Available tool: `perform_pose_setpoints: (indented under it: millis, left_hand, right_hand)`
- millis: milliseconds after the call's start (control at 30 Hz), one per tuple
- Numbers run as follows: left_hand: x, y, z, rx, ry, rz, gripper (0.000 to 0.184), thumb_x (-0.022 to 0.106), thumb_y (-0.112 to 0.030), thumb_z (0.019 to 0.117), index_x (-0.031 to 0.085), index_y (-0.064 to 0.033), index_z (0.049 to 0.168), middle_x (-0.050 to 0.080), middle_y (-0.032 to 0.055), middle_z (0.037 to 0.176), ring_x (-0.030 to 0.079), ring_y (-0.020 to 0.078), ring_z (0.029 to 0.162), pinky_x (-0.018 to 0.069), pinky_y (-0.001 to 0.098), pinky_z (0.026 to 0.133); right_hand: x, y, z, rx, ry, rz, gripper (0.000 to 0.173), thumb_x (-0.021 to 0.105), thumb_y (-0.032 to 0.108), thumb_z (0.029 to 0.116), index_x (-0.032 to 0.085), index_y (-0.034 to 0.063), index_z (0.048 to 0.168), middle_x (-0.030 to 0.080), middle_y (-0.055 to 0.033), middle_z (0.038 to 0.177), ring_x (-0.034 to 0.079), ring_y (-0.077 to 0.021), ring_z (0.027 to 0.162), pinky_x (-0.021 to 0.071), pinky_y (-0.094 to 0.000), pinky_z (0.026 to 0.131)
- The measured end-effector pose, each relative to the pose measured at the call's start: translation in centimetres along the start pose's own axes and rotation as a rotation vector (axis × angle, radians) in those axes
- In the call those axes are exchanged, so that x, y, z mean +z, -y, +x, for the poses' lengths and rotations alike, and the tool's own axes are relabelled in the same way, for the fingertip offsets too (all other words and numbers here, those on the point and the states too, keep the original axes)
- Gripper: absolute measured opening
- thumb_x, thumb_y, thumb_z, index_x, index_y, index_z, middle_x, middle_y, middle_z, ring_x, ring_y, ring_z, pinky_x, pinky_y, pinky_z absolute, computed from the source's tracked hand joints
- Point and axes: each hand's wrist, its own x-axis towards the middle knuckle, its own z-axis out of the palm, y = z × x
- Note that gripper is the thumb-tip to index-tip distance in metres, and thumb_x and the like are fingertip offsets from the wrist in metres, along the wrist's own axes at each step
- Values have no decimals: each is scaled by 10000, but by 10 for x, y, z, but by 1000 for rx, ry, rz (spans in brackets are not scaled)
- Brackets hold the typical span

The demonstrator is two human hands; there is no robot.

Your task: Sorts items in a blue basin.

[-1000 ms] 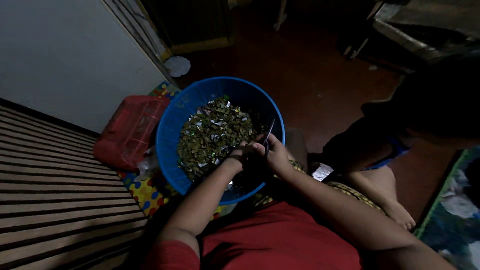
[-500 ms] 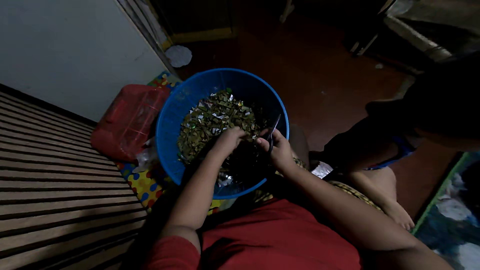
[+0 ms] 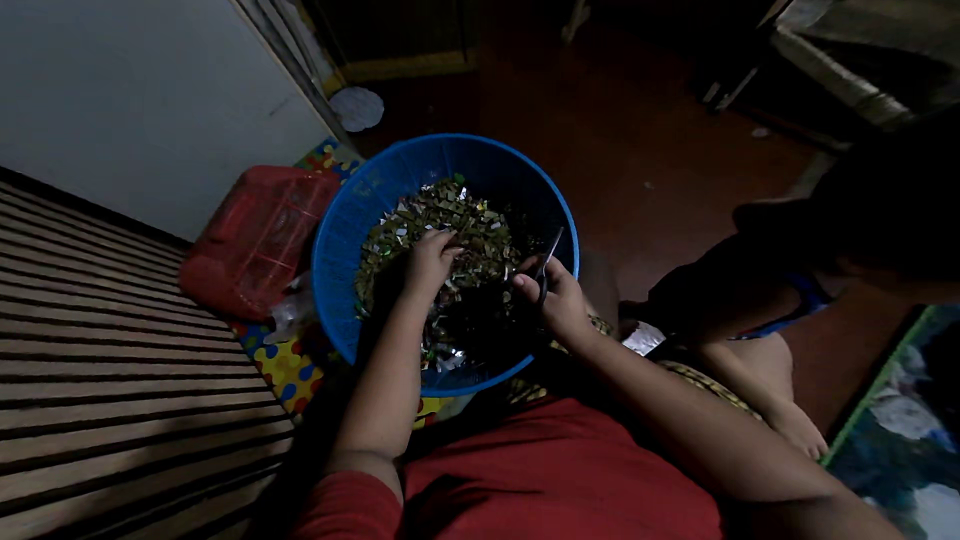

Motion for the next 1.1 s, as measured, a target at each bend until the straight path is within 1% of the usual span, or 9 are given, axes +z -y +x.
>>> perform_pose_setpoints:
  millis: [100, 333, 400, 533, 633, 733, 867, 933, 1100]
  left_hand:
    - [-1, 8, 1, -58, -104, -8, 278, 683, -158, 990, 698, 53, 1170, 668, 231, 1209, 652, 369, 1139, 498, 537, 1028]
    - [-1, 13, 3, -168, -203, -33, 351, 707, -218, 980, 692, 65, 1188, 667, 237, 1220, 644, 371, 1157, 489, 534, 1039]
    - [-1, 13, 4, -188, -143, -30, 351, 714, -223, 975, 689, 44, 1200, 654, 227, 1257, 630, 365, 1189, 479, 535, 1055]
    - [3, 13, 3, -239, 42, 17, 550, 777, -291, 925, 611, -33, 1382, 546, 215, 1436, 542, 376, 1322, 438, 562, 1108]
    - [6, 7, -2, -197, 63, 45, 566, 838, -297, 863, 646, -109, 1361, 520, 202, 1461, 514, 390, 1337, 438, 589, 1092]
    - [4, -7, -8, -200, 143, 113, 557, 780, -316, 920, 604, -140, 1418, 483, 179, 1513, 530, 385, 1335, 463, 592, 1074]
    - [6, -20, -24, -202, 271, 262, 507, 692, -303, 988, 570, -130, 1449, 541, 195, 1461, 610, 413, 1235, 501, 627, 1006]
    - [8, -22, -36, -199, 285, 336, 497, 671, -292, 1000, 559, -164, 1467, 509, 175, 1497, 617, 411, 1219, 515, 618, 990]
    - [-3, -6, -67, -102, 174, 389, 542, 743, -308, 947, 566, -212, 1450, 397, 128, 1596, 477, 425, 1365, 414, 637, 1083]
  right_hand:
    - [0, -1, 0, -8, 2, 0, 224, 700, 248, 955, 633, 94, 1103, 662, -15, 819, 630, -89, 665, 555, -284, 619]
    - [1, 1, 0, 10, 11, -7, 226, 703, 239, 954, 628, 89, 1107, 657, -16, 802, 625, -95, 647, 554, -288, 609]
    - [0, 3, 0, 7, 15, -34, 221, 705, 232, 959, 624, 92, 1109, 646, -13, 812, 610, -88, 647, 543, -285, 606]
    - [0, 4, -1, -4, 63, -89, 231, 699, 233, 973, 622, 88, 1135, 666, -31, 861, 626, -100, 657, 559, -306, 606]
    - [-1, 3, -2, -25, 69, -94, 239, 707, 221, 972, 623, 81, 1147, 676, -35, 869, 634, -94, 645, 567, -296, 589]
    - [-2, -2, -4, -89, 31, -18, 248, 707, 230, 956, 627, 89, 1144, 653, -17, 868, 615, -75, 673, 551, -275, 613]
    - [-7, -5, -3, -135, 34, 76, 237, 679, 217, 959, 619, 88, 1149, 666, -7, 909, 637, -74, 722, 569, -280, 658]
    - [-9, -5, -1, -117, 51, 111, 234, 659, 227, 973, 613, 88, 1157, 660, -20, 911, 632, -94, 725, 564, -297, 656]
    - [-7, -8, 0, -138, 84, 100, 227, 680, 240, 962, 623, 105, 1135, 647, 8, 896, 595, -52, 687, 530, -246, 609]
